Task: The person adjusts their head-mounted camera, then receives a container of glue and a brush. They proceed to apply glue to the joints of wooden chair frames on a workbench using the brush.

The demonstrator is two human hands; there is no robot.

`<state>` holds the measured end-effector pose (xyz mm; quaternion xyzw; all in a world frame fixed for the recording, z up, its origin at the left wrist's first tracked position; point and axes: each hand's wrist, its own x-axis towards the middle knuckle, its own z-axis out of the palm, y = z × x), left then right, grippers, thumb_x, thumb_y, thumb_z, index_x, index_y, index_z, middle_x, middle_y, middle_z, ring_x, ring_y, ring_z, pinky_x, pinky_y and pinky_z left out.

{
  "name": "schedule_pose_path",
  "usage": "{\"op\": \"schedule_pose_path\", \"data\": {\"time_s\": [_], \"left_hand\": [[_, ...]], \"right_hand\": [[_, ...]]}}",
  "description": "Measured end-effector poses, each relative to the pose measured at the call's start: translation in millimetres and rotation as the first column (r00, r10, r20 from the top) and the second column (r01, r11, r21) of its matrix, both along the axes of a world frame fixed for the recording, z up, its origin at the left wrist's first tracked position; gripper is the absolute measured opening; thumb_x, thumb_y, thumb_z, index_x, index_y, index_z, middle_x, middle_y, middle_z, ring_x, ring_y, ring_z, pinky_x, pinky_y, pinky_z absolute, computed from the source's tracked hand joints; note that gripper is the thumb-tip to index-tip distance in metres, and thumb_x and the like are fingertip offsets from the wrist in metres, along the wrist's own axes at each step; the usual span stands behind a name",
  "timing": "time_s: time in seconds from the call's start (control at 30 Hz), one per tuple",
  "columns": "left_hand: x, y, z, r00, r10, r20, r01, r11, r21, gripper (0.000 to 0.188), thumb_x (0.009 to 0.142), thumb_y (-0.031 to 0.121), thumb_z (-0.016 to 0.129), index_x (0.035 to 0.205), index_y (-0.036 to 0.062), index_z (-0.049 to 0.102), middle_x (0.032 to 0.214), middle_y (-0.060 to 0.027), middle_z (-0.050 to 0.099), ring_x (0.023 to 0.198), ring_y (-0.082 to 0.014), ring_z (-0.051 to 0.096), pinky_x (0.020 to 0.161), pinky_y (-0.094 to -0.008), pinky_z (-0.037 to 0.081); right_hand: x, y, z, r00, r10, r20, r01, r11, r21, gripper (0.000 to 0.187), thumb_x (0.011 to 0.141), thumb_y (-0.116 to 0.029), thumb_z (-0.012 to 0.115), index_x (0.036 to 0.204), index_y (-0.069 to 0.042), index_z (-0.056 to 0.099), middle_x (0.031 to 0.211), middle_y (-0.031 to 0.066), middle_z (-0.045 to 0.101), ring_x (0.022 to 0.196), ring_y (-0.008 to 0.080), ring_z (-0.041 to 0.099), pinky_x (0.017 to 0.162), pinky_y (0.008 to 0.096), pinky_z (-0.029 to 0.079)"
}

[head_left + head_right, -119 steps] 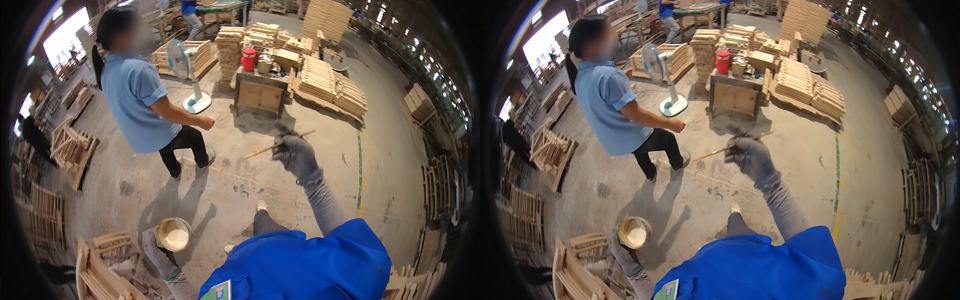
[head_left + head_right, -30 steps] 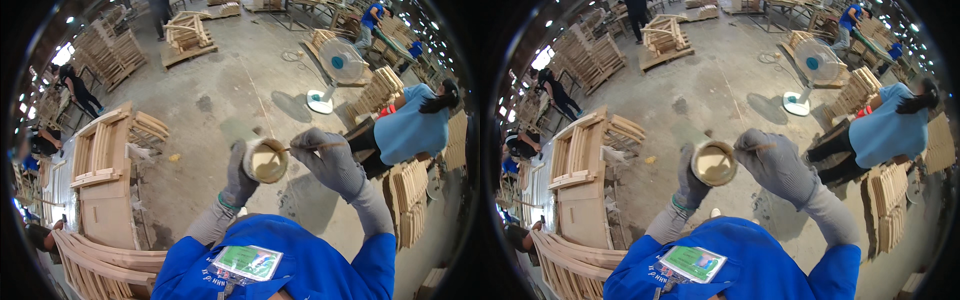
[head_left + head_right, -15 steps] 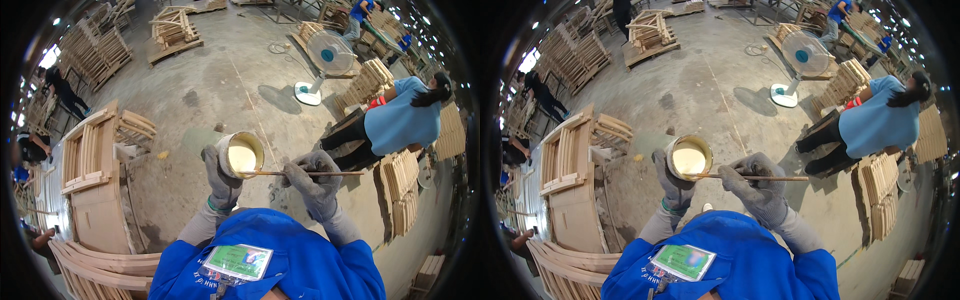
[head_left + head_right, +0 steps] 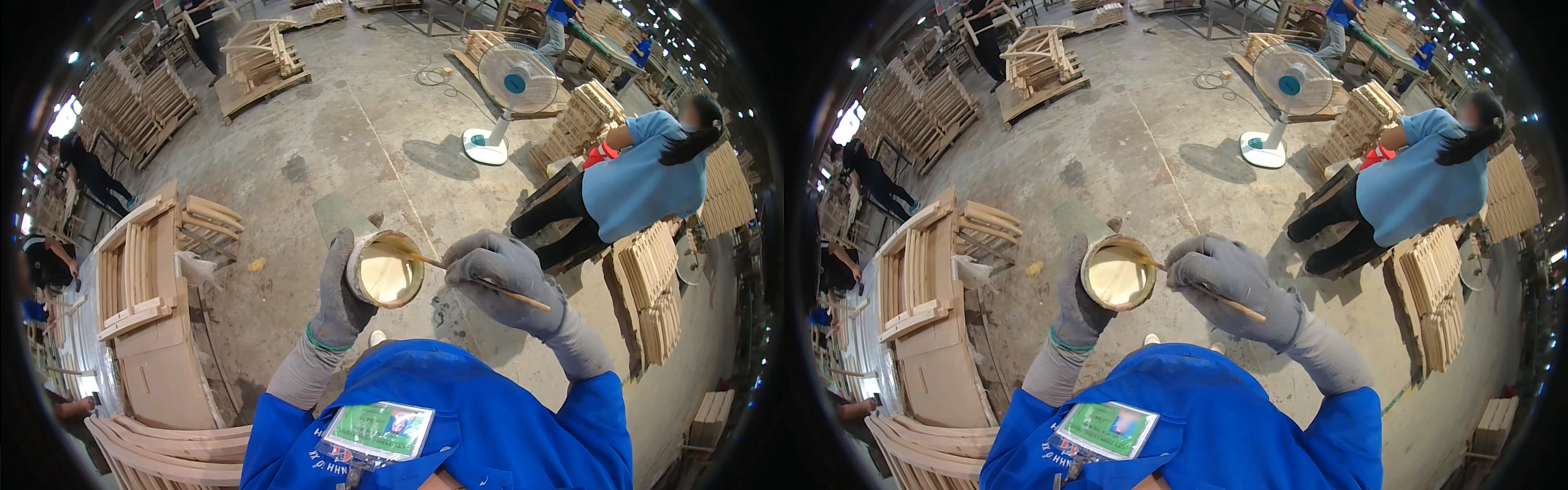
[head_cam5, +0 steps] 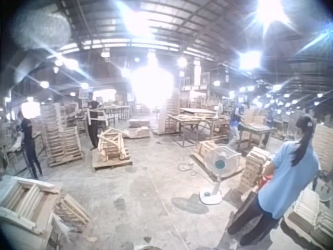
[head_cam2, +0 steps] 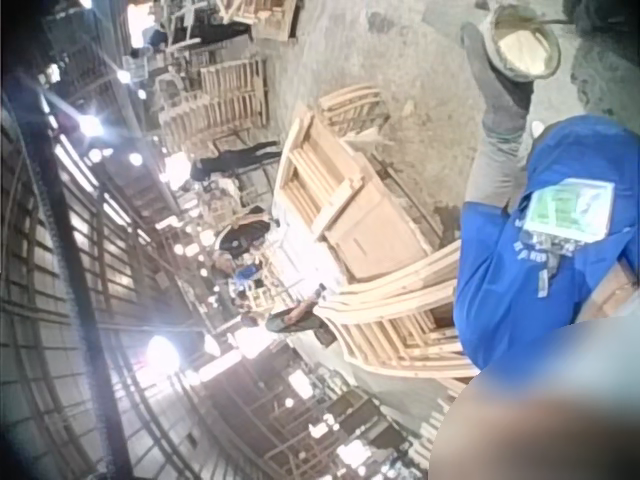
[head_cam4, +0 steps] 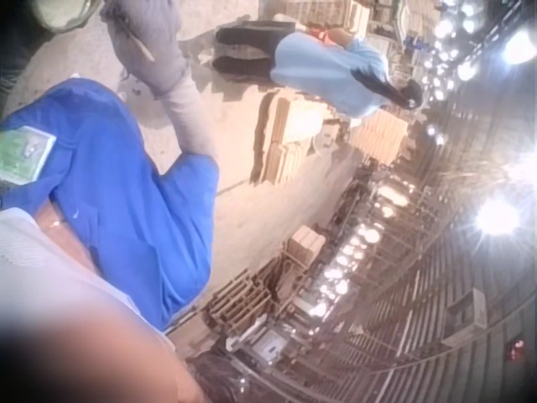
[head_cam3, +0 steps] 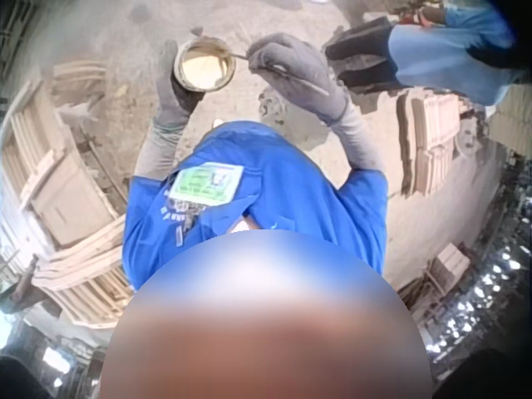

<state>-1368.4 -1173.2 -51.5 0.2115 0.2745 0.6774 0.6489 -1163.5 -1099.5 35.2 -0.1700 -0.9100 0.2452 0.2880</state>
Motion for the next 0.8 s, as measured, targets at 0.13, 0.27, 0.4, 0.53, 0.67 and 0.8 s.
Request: {"op": "schedule_pose_path", "data": {"time_s": [0.13, 0.27, 0.4, 0.53, 0.67, 0.8], "left_hand": [[1, -2, -9, 0.999, 0.017, 0.051, -0.016, 1.000, -0.012, 0.060, 0.094, 0.048, 0.030, 0.121, -0.0029, 0.048, 0.115, -0.0182, 0.056, 0.107, -0.0285, 0.056, 0.091, -0.0408, 0.048], [1, 0, -10, 0.973, -0.105, 0.206, 0.120, 0.991, -0.062, 0.059, 0.094, 0.047, 0.030, 0.121, -0.0022, 0.047, 0.114, -0.0182, 0.056, 0.107, -0.0292, 0.055, 0.091, -0.0413, 0.047], [3, -1, -17, 0.999, -0.038, 0.022, 0.039, 0.998, -0.053, 0.060, 0.094, 0.047, 0.030, 0.122, -0.0034, 0.046, 0.116, -0.0186, 0.055, 0.108, -0.0290, 0.055, 0.093, -0.0407, 0.046], [3, -1, -19, 0.985, -0.088, 0.150, 0.091, 0.996, -0.012, 0.060, 0.094, 0.046, 0.030, 0.122, -0.0044, 0.046, 0.118, -0.0189, 0.054, 0.108, -0.0286, 0.055, 0.094, -0.0401, 0.046], [1, 0, -25, 0.960, -0.121, 0.254, 0.129, 0.992, -0.015, 0.060, 0.094, 0.046, 0.030, 0.122, -0.0045, 0.046, 0.118, -0.0189, 0.054, 0.108, -0.0284, 0.055, 0.094, -0.0398, 0.046], [3, 2, -27, 0.970, -0.150, 0.193, 0.150, 0.989, 0.018, 0.060, 0.094, 0.047, 0.029, 0.123, -0.0026, 0.045, 0.119, -0.0181, 0.053, 0.109, -0.0286, 0.054, 0.093, -0.0402, 0.047]], "right_hand": [[0, 0, 9, 0.998, 0.000, 0.062, -0.001, 1.000, 0.005, 0.012, 0.077, -0.013, 0.067, 0.087, -0.011, 0.060, 0.090, 0.0059, 0.060, 0.081, 0.0207, 0.060, 0.068, 0.0300, 0.047], [0, -2, 13, 0.942, -0.068, 0.329, 0.106, 0.989, -0.100, 0.015, 0.081, -0.020, 0.065, 0.090, -0.010, 0.058, 0.089, 0.0073, 0.059, 0.082, 0.0216, 0.059, 0.070, 0.0304, 0.047], [6, -1, 13, 0.972, 0.004, 0.234, 0.062, 0.959, -0.275, 0.015, 0.081, -0.018, 0.064, 0.090, -0.010, 0.056, 0.086, 0.0071, 0.058, 0.081, 0.0218, 0.059, 0.070, 0.0319, 0.047], [15, 3, 15, 0.972, 0.098, 0.215, -0.064, 0.985, -0.159, 0.013, 0.077, -0.009, 0.063, 0.087, -0.009, 0.055, 0.090, 0.0063, 0.059, 0.083, 0.0234, 0.059, 0.070, 0.0330, 0.047], [19, 3, 16, 0.972, 0.174, 0.155, -0.160, 0.982, -0.097, 0.014, 0.069, -0.002, 0.063, 0.078, -0.009, 0.055, 0.095, 0.0049, 0.061, 0.086, 0.0235, 0.059, 0.070, 0.0334, 0.047], [25, 6, 16, 0.972, 0.203, 0.118, -0.201, 0.979, -0.025, 0.014, 0.065, 0.003, 0.063, 0.071, -0.008, 0.057, 0.093, 0.0041, 0.062, 0.087, 0.0219, 0.059, 0.068, 0.0328, 0.048]]}}
